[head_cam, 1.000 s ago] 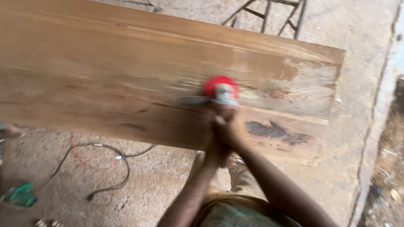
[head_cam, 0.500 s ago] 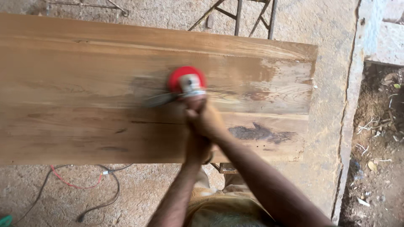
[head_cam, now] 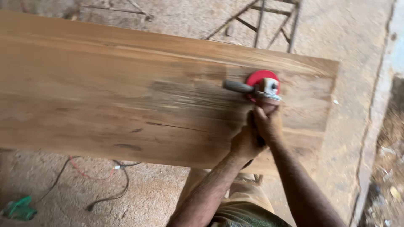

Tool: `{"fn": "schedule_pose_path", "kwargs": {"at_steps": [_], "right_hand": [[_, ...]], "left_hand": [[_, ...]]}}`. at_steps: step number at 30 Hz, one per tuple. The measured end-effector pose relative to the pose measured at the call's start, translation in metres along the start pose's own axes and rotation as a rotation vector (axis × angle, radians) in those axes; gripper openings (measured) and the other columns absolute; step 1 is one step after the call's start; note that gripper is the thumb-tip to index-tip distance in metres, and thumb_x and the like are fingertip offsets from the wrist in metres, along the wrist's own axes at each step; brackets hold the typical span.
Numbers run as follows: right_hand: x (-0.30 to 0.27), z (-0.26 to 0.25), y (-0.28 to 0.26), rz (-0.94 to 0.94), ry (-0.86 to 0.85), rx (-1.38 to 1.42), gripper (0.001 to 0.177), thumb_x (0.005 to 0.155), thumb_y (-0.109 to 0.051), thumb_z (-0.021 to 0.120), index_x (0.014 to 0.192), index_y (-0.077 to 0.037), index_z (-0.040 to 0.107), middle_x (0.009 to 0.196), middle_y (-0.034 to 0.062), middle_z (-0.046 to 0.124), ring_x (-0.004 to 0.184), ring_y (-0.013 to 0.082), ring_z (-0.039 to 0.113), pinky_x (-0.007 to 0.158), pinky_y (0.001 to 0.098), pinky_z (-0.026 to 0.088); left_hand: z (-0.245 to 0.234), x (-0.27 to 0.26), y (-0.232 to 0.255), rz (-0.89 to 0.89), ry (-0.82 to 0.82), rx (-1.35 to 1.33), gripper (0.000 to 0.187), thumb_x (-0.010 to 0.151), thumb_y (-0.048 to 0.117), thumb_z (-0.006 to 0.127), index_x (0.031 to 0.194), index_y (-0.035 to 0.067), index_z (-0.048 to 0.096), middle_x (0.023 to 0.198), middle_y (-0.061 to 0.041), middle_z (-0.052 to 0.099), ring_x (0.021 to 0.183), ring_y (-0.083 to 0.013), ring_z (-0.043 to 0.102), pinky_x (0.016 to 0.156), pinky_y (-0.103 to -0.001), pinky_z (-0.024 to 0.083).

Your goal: The person uses a handheld electric sander with a red disc to smooth the surface of a large wooden plank. The person moves the sander back and forth across the plank's surface, generating sawdust.

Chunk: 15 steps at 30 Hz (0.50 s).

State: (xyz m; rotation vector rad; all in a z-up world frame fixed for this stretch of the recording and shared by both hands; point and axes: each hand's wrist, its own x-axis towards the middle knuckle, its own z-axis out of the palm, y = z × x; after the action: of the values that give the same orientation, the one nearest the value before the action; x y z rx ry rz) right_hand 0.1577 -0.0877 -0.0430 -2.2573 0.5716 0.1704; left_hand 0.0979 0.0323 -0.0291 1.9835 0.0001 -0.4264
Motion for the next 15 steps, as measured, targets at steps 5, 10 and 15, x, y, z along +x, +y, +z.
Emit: {"fn": "schedule_pose_path", "kwargs": {"at_steps": [5,10,15], "right_hand": [[-0.005,0.105,-0.08,-0.199,-0.295,-0.093,0.088,0.091,-0.043,0.068,0.148,0.006,0.023,0.119,0.036,0.066,0.11,0.0482,0.068,0.093,0.0524,0.054],[-0.034,0.208,-0.187,-0.428,-0.439,-0.135,0.067,0.093,-0.044,0.069,0.139,-0.001,0.044,0.115,0.029,0.072,0.107,0.047,0.072,0.092,0.0527,0.057],[-0.055,0.278,-0.264,-0.33,-0.56,-0.133,0.081,0.085,-0.044,0.071,0.14,0.003,0.034,0.107,0.03,0.071,0.1,0.0486,0.07,0.087,0.0522,0.057]], "left_hand": [[-0.066,0.006,-0.056,0.253,0.285,0.19,0.08,0.097,0.023,0.062,0.16,-0.001,0.019,0.145,-0.029,0.05,0.132,-0.0365,0.053,0.103,-0.05,0.05],[-0.174,0.005,-0.131,0.201,0.335,1.148,0.066,0.097,0.024,0.057,0.151,0.002,0.027,0.152,-0.023,0.034,0.14,-0.0408,0.039,0.113,-0.059,0.037],[-0.247,0.012,-0.161,-0.046,0.489,-0.118,0.071,0.1,0.023,0.06,0.152,-0.003,0.02,0.147,-0.026,0.039,0.134,-0.0356,0.047,0.107,-0.05,0.044]]}}
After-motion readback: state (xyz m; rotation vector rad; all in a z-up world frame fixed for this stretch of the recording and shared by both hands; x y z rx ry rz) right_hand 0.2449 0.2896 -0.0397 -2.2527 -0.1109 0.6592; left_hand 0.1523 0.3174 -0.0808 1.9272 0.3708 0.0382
